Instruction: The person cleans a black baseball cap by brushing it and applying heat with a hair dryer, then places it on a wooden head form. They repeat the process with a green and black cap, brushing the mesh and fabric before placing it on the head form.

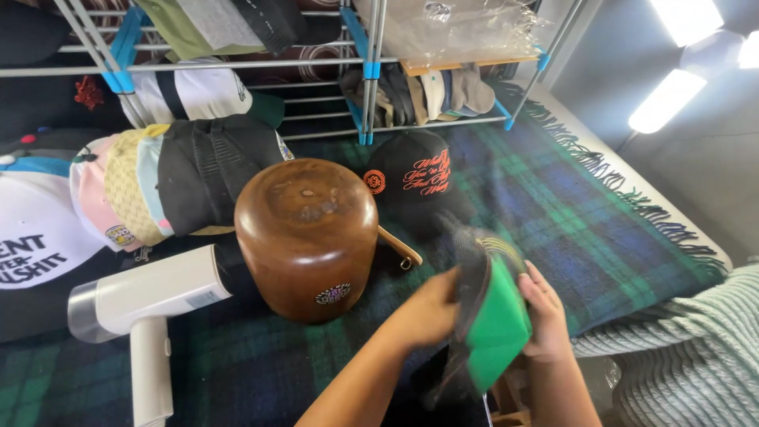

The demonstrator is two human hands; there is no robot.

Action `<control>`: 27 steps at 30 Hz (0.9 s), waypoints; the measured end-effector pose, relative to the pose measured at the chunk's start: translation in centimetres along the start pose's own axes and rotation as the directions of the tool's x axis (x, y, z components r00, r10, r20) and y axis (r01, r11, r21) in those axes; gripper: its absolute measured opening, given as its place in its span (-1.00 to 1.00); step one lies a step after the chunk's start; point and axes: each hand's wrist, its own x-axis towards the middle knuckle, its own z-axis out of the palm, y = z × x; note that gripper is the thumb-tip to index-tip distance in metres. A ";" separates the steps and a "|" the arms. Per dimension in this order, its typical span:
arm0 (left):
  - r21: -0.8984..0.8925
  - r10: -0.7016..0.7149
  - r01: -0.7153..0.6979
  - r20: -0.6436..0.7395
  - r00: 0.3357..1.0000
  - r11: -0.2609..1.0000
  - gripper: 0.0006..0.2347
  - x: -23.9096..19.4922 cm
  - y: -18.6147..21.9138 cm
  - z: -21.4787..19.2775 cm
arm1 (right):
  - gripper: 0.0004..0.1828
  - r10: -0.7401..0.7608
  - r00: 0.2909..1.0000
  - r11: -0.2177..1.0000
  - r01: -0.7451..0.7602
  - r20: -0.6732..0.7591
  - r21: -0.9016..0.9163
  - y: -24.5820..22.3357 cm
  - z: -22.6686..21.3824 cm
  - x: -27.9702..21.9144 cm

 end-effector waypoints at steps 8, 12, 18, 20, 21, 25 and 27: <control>0.384 0.005 0.046 -0.132 0.991 0.922 -0.72 -4.7 7.8 -0.8 | -0.58 -0.056 0.928 0.997 0.031 0.368 0.073 2.0 5.1 -1.6; 0.311 0.005 0.045 -0.159 0.987 0.949 -0.47 -5.9 8.5 -0.5 | -0.44 -0.006 0.992 0.998 0.014 0.127 -0.064 1.7 7.1 -3.7; 0.519 0.020 0.032 -0.094 0.995 0.854 -0.73 -8.4 11.6 -1.1 | -0.41 -0.109 0.883 0.994 0.097 0.457 0.050 2.0 8.3 -5.1; 0.404 -0.006 0.035 -0.074 0.997 0.914 -0.78 -9.2 12.6 -1.4 | -0.42 -0.053 0.866 0.997 0.069 0.497 -0.015 1.7 9.0 -5.8; 0.437 0.058 -0.002 -0.115 0.992 0.900 -0.74 -9.5 12.9 -1.9 | -0.43 -0.084 0.888 0.993 0.113 0.451 -0.039 1.6 9.5 -6.0; 0.677 0.322 -0.067 -0.258 0.911 0.733 -0.87 -10.5 13.9 -6.0 | -0.58 -0.113 0.992 0.988 0.119 0.064 -0.100 4.4 6.3 -0.7; 0.649 0.240 0.099 -0.413 0.879 0.755 -0.83 -11.4 17.3 -7.7 | -0.56 -0.067 0.982 0.996 0.077 0.176 -0.048 2.2 10.0 -3.2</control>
